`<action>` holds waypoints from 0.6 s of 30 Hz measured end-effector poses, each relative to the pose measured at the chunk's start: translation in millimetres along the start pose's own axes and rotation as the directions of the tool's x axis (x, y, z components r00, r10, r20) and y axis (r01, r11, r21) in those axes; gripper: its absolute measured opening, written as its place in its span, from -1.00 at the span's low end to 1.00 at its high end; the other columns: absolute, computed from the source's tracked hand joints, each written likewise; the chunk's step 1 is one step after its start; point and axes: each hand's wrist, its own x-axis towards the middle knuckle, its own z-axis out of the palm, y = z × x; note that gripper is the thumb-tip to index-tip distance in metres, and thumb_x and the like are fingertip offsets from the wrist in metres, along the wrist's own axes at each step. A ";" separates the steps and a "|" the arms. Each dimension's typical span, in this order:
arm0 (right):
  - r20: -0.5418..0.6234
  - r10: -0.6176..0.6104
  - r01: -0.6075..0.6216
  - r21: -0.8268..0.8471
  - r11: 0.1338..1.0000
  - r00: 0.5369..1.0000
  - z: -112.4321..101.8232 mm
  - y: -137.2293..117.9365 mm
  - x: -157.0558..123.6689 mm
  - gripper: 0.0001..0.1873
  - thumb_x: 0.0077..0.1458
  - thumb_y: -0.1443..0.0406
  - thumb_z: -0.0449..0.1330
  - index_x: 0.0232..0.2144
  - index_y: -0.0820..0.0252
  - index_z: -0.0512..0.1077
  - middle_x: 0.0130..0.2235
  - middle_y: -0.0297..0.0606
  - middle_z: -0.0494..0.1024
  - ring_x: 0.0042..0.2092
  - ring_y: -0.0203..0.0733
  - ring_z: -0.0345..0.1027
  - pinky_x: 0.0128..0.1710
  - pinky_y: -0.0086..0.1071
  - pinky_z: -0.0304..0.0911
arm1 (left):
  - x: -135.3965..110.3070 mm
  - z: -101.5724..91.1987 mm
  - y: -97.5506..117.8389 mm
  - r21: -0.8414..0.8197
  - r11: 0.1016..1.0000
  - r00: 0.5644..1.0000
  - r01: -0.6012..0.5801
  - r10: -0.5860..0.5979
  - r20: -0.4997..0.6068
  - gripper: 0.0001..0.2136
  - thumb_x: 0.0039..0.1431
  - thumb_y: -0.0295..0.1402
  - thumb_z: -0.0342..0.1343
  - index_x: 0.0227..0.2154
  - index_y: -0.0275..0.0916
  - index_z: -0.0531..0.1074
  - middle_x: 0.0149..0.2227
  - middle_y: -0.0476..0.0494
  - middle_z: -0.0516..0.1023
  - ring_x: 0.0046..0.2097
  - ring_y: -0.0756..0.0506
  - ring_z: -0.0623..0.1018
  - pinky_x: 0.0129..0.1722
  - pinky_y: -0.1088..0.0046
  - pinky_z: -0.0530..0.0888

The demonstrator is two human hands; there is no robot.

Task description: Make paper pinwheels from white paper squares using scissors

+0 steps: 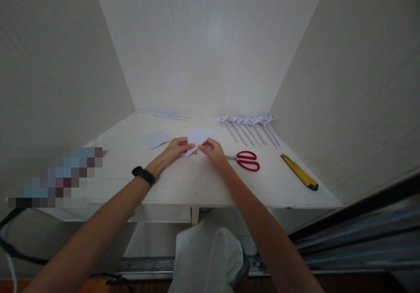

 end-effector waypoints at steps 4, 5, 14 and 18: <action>-0.014 0.011 -0.010 0.048 0.999 1.000 -1.0 1.1 2.8 -0.75 0.21 0.22 0.14 -0.13 0.27 0.40 -0.16 -0.23 0.50 -0.22 -0.24 0.43 -0.24 -0.26 0.41 | 1.4 -1.2 -1.5 0.031 0.999 0.999 0.019 -0.018 -0.034 -0.78 0.22 -0.29 0.10 -0.15 -0.32 0.43 -0.17 -0.14 0.53 -0.22 -0.08 0.55 -0.21 0.26 0.52; -0.016 0.015 -0.014 0.061 0.998 1.000 -1.2 1.5 3.2 -0.74 0.21 0.22 0.14 -0.13 0.27 0.40 -0.16 -0.23 0.50 -0.23 -0.24 0.43 -0.24 -0.27 0.41 | 1.4 -1.0 -1.2 0.037 0.999 0.999 0.025 -0.023 -0.038 -0.78 0.22 -0.29 0.10 -0.15 -0.32 0.43 -0.17 -0.15 0.53 -0.21 -0.08 0.55 -0.21 0.26 0.52; -0.024 0.036 -0.033 0.111 0.993 0.999 -1.3 -1.0 2.3 -0.74 0.21 0.22 0.14 -0.11 0.27 0.39 -0.16 -0.23 0.49 -0.24 -0.24 0.43 -0.26 -0.28 0.41 | -1.4 2.4 3.8 0.062 0.997 0.998 0.035 -0.031 -0.062 -0.76 0.22 -0.31 0.11 -0.11 -0.31 0.42 -0.10 -0.18 0.50 -0.15 -0.11 0.53 -0.17 0.21 0.51; -0.020 0.052 -0.049 0.114 0.992 0.998 1.7 2.0 4.1 -0.73 0.21 0.22 0.14 -0.10 0.26 0.39 -0.14 -0.22 0.49 -0.21 -0.22 0.43 -0.23 -0.25 0.41 | 2.3 -0.9 0.1 0.042 0.999 0.992 0.033 -0.028 -0.121 -0.72 0.23 -0.28 0.09 -0.05 -0.29 0.39 -0.06 -0.19 0.48 -0.13 -0.13 0.53 -0.16 0.20 0.51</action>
